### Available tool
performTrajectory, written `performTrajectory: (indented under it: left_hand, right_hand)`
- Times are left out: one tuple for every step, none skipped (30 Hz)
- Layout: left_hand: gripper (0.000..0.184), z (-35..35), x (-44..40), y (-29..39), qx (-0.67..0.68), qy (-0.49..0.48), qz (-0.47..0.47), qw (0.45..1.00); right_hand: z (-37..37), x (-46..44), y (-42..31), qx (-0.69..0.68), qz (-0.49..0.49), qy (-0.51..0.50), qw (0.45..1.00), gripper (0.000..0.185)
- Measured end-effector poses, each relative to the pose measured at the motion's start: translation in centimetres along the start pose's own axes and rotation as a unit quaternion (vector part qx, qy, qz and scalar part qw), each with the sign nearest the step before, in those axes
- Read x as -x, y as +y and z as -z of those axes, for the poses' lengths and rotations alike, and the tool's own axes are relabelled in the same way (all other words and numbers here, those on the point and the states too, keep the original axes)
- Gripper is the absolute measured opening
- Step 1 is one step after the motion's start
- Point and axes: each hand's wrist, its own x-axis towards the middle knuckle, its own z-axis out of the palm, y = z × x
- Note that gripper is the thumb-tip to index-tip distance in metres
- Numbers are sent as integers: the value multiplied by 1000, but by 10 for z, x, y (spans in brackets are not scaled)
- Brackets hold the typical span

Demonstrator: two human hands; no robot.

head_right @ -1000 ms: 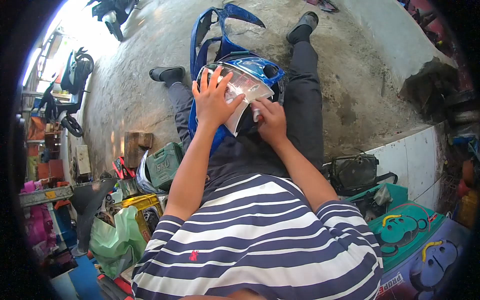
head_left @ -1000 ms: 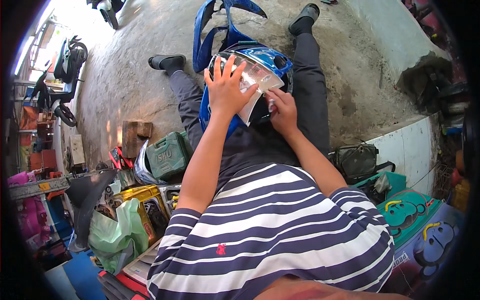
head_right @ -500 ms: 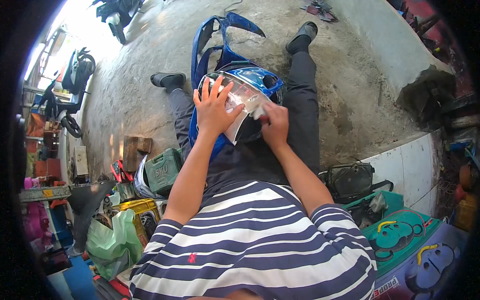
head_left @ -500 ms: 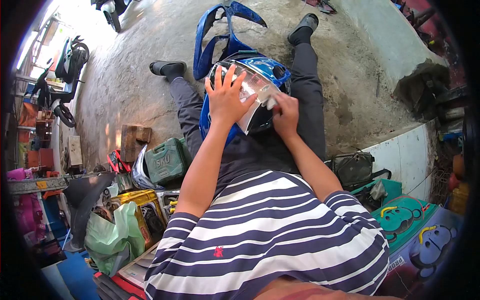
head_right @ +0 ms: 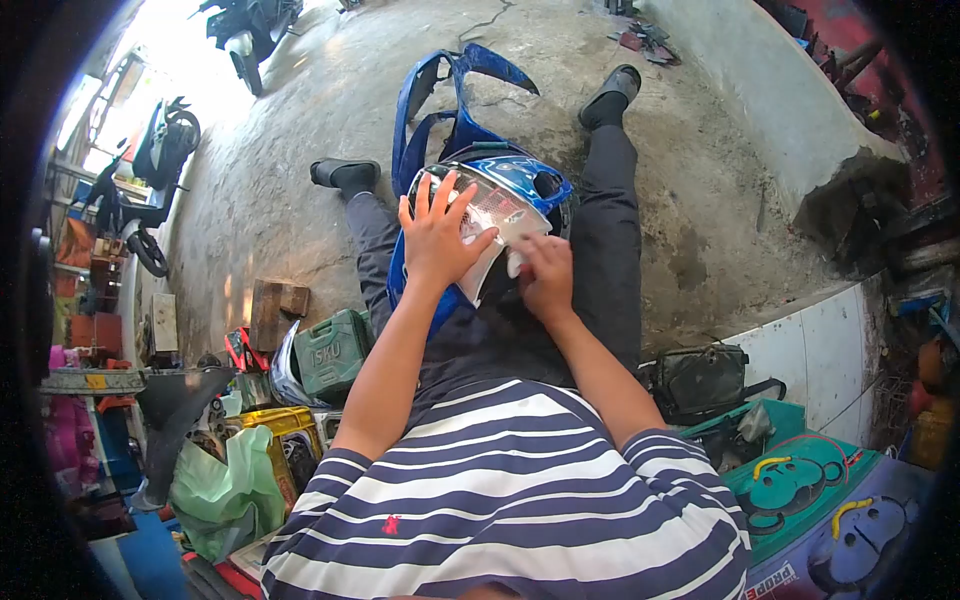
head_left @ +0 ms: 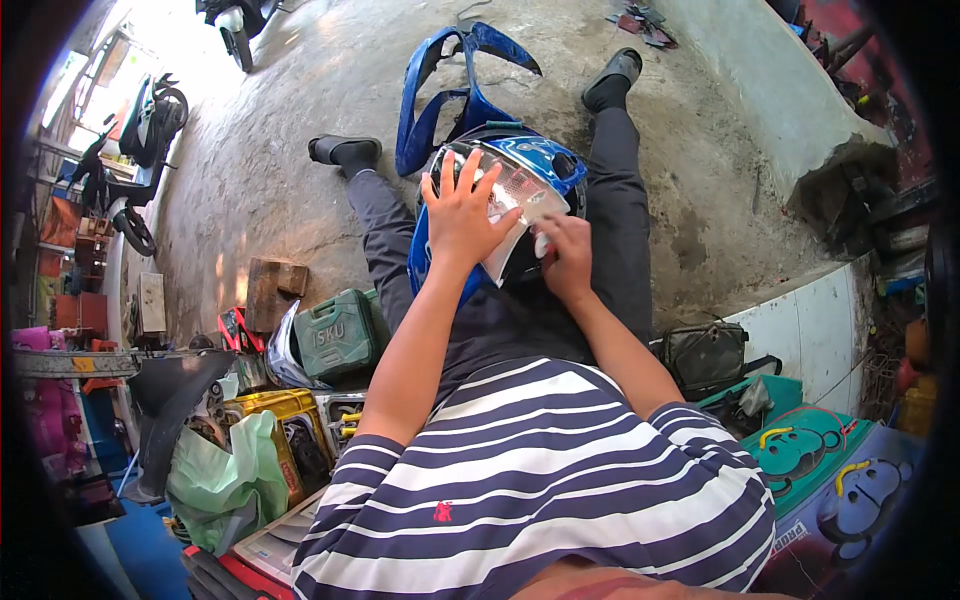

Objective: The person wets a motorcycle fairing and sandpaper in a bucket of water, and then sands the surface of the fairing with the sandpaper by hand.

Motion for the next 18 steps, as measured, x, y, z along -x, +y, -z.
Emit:
performTrajectory:
  left_hand:
    - [77,1,-1,0,1,2,-1,1000]
    - [76,1,0,1,3,3,-1,1000]
    - [77,0,0,1,6,3,-1,1000]
    - [77,-1,0,0,8,3,-1,1000]
    - [77,-2,-1,-1,10,4,0,1000]
    - [78,-1,-2,-1,10,4,0,1000]
    - [78,-1,-2,-1,11,3,1,1000]
    - [79,0,-1,0,10,2,2,1000]
    - [78,0,1,0,10,2,1,1000]
    - [78,0,1,0,10,4,-1,1000]
    - [78,0,0,0,9,7,-5,1000]
    - [78,-1,0,-1,10,13,-7,1000]
    - [78,-2,1,0,13,13,-8,1000]
    - [78,-2,0,-1,14,14,-9,1000]
    - [78,-2,-1,-2,16,15,-9,1000]
    - [78,-2,0,-3,14,16,-10,1000]
    - [78,-1,0,-3,12,16,-10,1000]
    - [77,-3,1,-3,12,18,-10,1000]
  right_hand:
    - [-9,2,21,10,-32,27,999,49]
    - [-14,4,33,21,-64,53,996,49]
    - [-11,1,29,22,-52,42,998,49]
    - [-10,1,23,22,-41,31,998,49]
    - [-9,2,15,21,-29,20,999,49]
    - [-7,3,0,4,-5,4,1000,50]
    - [-4,0,-14,-34,25,-6,999,52]
    - [-2,1,-12,-24,34,-17,999,51]
    - [0,0,-6,-15,44,-26,999,50]
    - [-4,1,6,-3,-3,3,1000,50]
    - [-10,0,21,8,-49,34,998,49]
    - [-10,-5,22,21,-97,63,993,48]
    - [-8,-3,20,12,-78,43,996,46]
    - [-7,-1,16,3,-57,23,998,44]
    - [-4,-3,4,-7,-37,2,999,42]
    - [-1,-4,-7,-13,8,-9,1000,44]
    - [-1,0,-6,-16,6,-13,1000,44]
    - [-2,2,1,-20,5,-16,1000,44]
